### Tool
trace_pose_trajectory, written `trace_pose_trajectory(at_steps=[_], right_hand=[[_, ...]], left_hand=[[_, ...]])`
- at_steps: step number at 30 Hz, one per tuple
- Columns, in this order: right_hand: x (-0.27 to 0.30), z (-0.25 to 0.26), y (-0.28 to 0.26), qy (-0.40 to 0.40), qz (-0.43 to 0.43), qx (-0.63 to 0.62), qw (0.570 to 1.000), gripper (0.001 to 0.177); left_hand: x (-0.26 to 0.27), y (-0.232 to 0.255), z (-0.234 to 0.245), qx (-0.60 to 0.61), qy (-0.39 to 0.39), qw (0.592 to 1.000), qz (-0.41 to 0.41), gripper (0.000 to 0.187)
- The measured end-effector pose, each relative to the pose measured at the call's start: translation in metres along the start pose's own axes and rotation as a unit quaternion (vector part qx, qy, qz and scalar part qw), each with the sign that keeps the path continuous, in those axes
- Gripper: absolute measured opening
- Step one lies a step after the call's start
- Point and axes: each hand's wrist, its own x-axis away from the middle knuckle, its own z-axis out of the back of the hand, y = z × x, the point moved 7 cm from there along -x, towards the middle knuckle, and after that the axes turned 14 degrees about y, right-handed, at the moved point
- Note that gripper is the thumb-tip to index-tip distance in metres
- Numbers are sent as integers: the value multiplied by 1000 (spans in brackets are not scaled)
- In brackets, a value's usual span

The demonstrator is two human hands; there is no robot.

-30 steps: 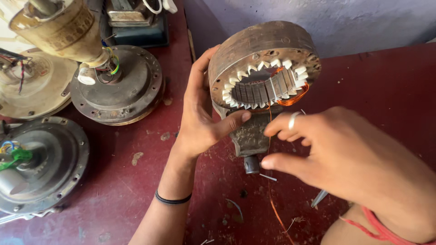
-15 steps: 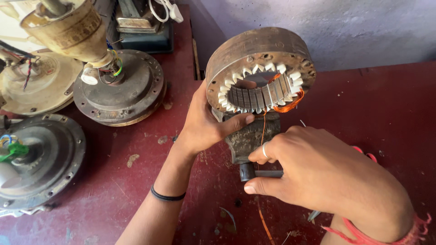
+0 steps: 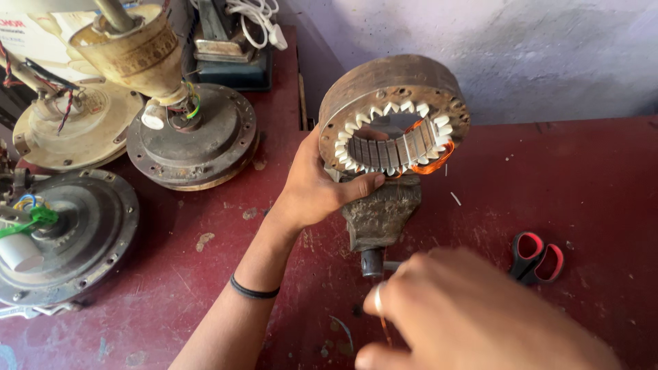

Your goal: The person winds copper wire around the slots of a motor armature held in a bench vise. They use scissors to cut the wire and tuck the ends into the slots, repeating the process to build up the coil.

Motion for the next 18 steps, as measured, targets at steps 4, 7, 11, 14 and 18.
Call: trace_pose_trajectory(at_steps=[4, 7, 11, 14, 18], right_hand=[[-9, -35, -21, 63, 184, -37, 980, 27], [-9, -59, -17, 45, 218, -139, 965, 32], [10, -67, 13, 27, 174, -239, 955, 23], [25, -60, 26, 16, 189, -314, 930, 19], [35, -54, 28, 21, 211, -339, 916, 21]], left_hand=[[-2, -2, 1, -5, 9, 1000, 10, 54], [-1, -4, 0, 23, 7, 1000, 19, 54], [0, -4, 1, -3, 4, 1000, 10, 54], [0, -5, -1, 15, 3, 1000, 15, 55], [0, -9, 0, 35, 5, 999, 30, 55]])
